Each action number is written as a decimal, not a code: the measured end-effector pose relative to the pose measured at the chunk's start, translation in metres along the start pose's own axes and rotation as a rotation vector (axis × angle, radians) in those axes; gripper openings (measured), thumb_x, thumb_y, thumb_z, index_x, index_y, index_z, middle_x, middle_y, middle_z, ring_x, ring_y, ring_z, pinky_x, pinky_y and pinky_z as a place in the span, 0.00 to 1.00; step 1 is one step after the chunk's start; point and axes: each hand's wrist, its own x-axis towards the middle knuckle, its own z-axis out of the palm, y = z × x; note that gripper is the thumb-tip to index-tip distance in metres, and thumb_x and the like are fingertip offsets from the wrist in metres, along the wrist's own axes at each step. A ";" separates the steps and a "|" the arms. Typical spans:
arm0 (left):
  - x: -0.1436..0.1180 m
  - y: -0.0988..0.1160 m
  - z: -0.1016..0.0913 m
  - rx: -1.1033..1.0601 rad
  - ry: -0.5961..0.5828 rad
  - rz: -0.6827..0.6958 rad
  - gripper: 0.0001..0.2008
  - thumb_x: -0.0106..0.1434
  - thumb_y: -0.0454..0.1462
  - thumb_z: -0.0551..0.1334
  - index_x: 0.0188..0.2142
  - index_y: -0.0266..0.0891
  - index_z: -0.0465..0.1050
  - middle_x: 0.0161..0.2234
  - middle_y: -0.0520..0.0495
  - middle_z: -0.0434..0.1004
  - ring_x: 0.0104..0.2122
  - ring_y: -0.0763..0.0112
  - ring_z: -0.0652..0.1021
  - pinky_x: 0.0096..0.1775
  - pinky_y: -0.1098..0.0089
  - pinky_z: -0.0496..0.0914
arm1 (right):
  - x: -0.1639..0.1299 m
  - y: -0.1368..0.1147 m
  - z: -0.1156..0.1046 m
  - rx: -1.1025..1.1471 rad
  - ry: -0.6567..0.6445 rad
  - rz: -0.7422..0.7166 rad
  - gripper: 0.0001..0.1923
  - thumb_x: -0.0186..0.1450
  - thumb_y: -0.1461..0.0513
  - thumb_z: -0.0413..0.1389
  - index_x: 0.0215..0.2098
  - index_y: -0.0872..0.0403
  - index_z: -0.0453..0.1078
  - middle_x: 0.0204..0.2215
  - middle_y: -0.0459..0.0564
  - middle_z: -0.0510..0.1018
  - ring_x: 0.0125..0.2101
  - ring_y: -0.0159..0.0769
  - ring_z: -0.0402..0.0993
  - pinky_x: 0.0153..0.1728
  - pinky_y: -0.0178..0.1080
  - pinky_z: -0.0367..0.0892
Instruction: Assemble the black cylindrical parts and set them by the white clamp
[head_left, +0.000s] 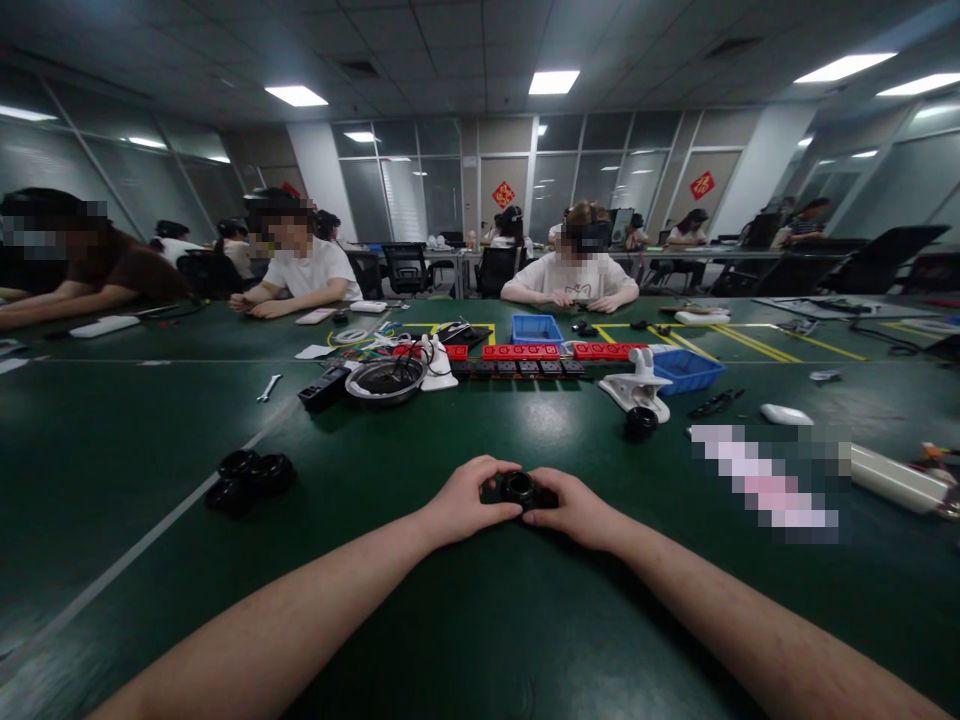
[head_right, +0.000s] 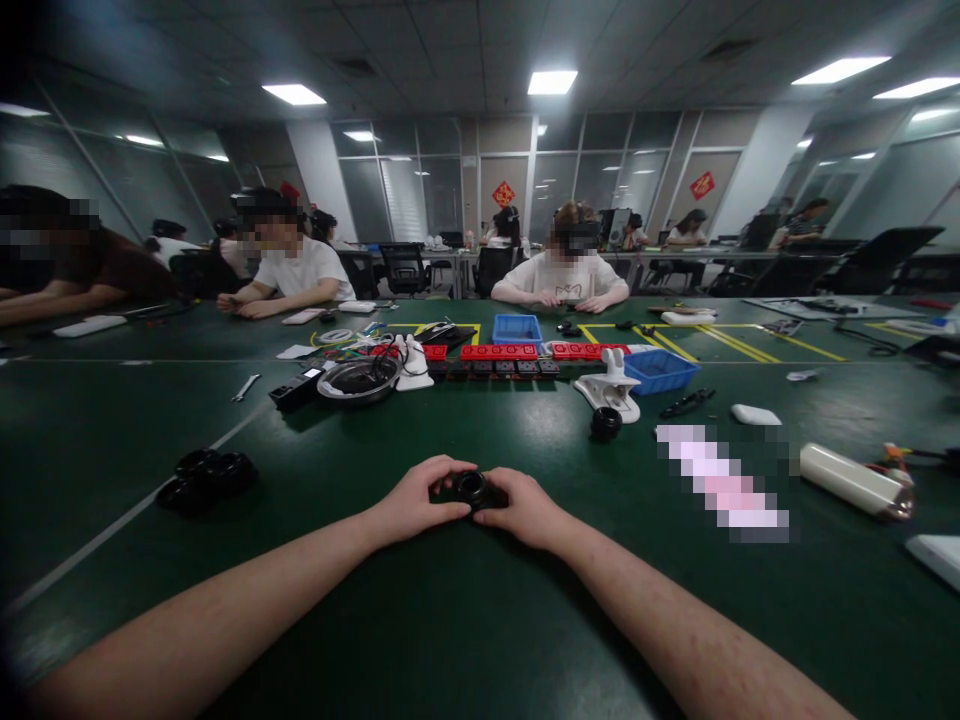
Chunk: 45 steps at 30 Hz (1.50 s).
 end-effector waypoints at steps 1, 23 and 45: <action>0.000 0.001 0.000 0.006 0.001 0.005 0.22 0.50 0.41 0.62 0.45 0.42 0.64 0.36 0.49 0.66 0.32 0.70 0.67 0.34 0.71 0.64 | 0.000 0.000 0.000 0.005 -0.001 0.006 0.13 0.50 0.63 0.58 0.35 0.56 0.67 0.29 0.46 0.69 0.29 0.34 0.64 0.29 0.34 0.59; -0.004 0.009 0.011 0.051 0.176 -0.088 0.17 0.46 0.38 0.65 0.37 0.38 0.67 0.31 0.51 0.65 0.27 0.72 0.66 0.29 0.73 0.62 | -0.003 -0.014 0.019 -0.193 0.257 0.077 0.28 0.44 0.54 0.61 0.41 0.55 0.61 0.35 0.51 0.71 0.35 0.39 0.67 0.34 0.38 0.60; 0.000 0.002 0.004 -0.020 -0.012 -0.004 0.20 0.48 0.39 0.65 0.42 0.41 0.67 0.31 0.51 0.65 0.29 0.73 0.66 0.30 0.74 0.61 | -0.001 -0.007 -0.009 0.224 -0.165 0.047 0.17 0.49 0.63 0.59 0.37 0.57 0.66 0.29 0.45 0.71 0.30 0.33 0.66 0.30 0.34 0.60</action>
